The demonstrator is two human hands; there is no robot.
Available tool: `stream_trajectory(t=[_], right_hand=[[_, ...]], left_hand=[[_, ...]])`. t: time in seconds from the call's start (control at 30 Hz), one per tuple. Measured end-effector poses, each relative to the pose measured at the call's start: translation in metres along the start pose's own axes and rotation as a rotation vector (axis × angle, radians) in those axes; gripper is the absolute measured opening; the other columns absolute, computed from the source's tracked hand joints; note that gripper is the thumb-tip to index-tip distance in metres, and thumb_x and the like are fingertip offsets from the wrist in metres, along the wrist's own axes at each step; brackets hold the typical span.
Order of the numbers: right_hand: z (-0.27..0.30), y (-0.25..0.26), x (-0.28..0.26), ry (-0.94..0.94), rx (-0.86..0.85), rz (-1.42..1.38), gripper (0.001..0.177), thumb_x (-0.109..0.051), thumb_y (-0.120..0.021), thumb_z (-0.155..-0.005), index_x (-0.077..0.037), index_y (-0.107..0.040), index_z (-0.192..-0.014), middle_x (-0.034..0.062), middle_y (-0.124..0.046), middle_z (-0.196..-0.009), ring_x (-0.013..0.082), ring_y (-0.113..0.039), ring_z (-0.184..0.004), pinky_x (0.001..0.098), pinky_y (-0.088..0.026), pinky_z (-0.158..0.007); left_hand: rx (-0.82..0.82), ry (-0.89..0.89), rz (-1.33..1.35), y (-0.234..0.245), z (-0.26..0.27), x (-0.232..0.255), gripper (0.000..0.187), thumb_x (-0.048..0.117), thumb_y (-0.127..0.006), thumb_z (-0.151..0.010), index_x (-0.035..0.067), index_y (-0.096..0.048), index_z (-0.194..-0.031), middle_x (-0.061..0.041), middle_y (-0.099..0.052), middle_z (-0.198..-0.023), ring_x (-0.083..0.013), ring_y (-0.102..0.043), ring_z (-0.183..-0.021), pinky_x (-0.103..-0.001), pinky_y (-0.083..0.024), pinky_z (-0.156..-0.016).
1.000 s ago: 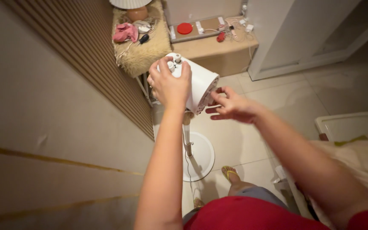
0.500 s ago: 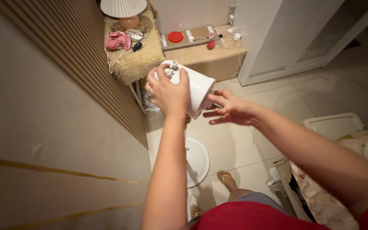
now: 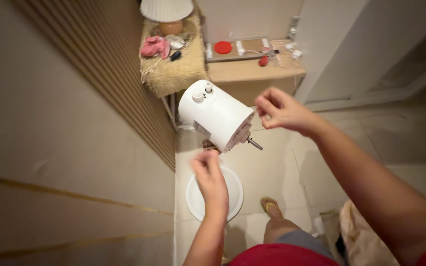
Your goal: The person assembles a standing fan by attaching the motor housing to the stand, securing the front grille, installing the fan blades, and fastening the rear cap. The person handles the motor, grille, blades, and cap in sequence to complete the assembly.
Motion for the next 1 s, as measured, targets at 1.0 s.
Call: stream_trajectory(t=[1.0], right_hand=[[-0.102,-0.134,-0.126,1.002,-0.297,0.63,0.031,-0.03,-0.071,-0.088,-0.007,-0.063,-0.106,0.0165,-0.068,-0.096,0.0381,-0.064,-0.092,0.0499,-0.054,-0.083]], left_hand=[[0.083,0.545,-0.086,-0.075,0.009,0.001,0.062,0.055,-0.063,-0.08,-0.002,-0.075,-0.102,-0.009,-0.075,-0.088,-0.0175,-0.073,-0.082,-0.034,-0.062,-0.061]])
Point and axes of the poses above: each hand's wrist, its own z-axis away from the middle knuckle, its own y-axis out of the back of the hand, x = y × z, the point moved 7 cm from there along -z, towards the middle knuckle
